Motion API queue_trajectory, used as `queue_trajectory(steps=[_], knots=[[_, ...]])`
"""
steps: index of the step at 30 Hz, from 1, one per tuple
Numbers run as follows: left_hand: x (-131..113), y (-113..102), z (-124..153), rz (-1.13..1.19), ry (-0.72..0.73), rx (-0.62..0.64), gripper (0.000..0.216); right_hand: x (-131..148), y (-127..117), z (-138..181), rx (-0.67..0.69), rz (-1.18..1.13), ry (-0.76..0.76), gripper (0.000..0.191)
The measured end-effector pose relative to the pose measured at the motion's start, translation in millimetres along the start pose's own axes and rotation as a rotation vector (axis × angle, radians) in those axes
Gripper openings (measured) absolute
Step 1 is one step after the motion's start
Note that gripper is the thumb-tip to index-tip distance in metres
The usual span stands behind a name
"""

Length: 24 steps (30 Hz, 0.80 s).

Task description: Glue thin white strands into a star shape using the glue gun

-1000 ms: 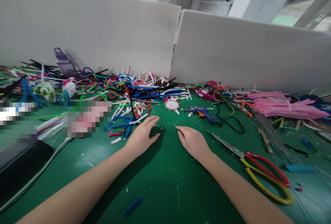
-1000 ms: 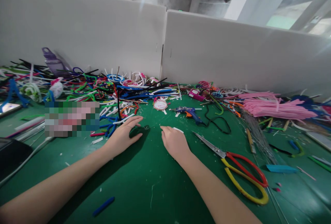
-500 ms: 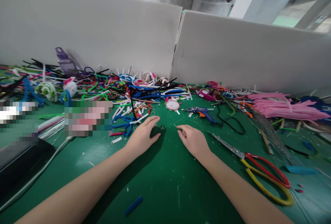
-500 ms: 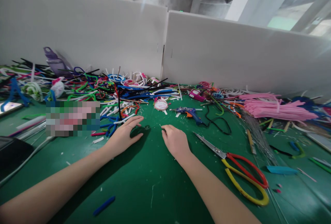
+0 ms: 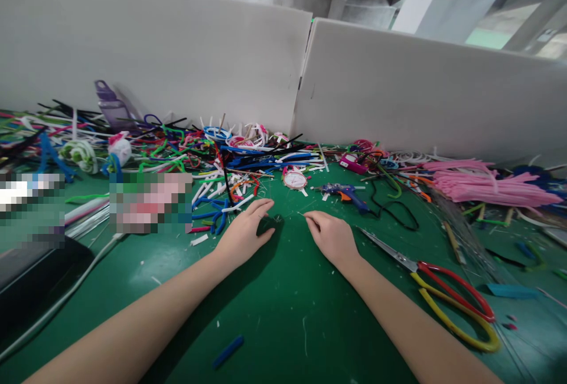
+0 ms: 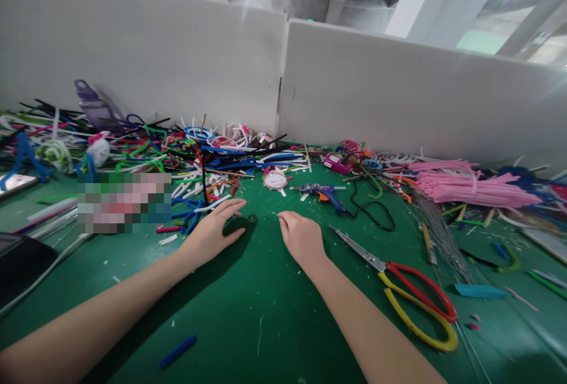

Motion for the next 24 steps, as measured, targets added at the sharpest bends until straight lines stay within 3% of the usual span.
queue_trajectory(steps=[11, 18, 24], knots=[[1, -1, 1, -0.016, 0.004, -0.005, 0.049, 2, 6, -2, 0.064, -0.064, -0.03, 0.025], [1, 0, 1, -0.03, 0.014, -0.009, 0.048, 2, 3, 0, 0.046, -0.021, -0.016, 0.024], [0, -2, 1, -0.018, 0.023, -0.017, 0.048, -1, 11, 0, 0.117, 0.024, 0.045, 0.028]])
Point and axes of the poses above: each hand's wrist, its own z-axis away from the middle knuckle, its own y-axis out of the palm, x = y × z, the point moved 9 cm from there along -z, towards the middle knuckle, and after that the axes turned 5 degrees about z, right-handed, at the moved point
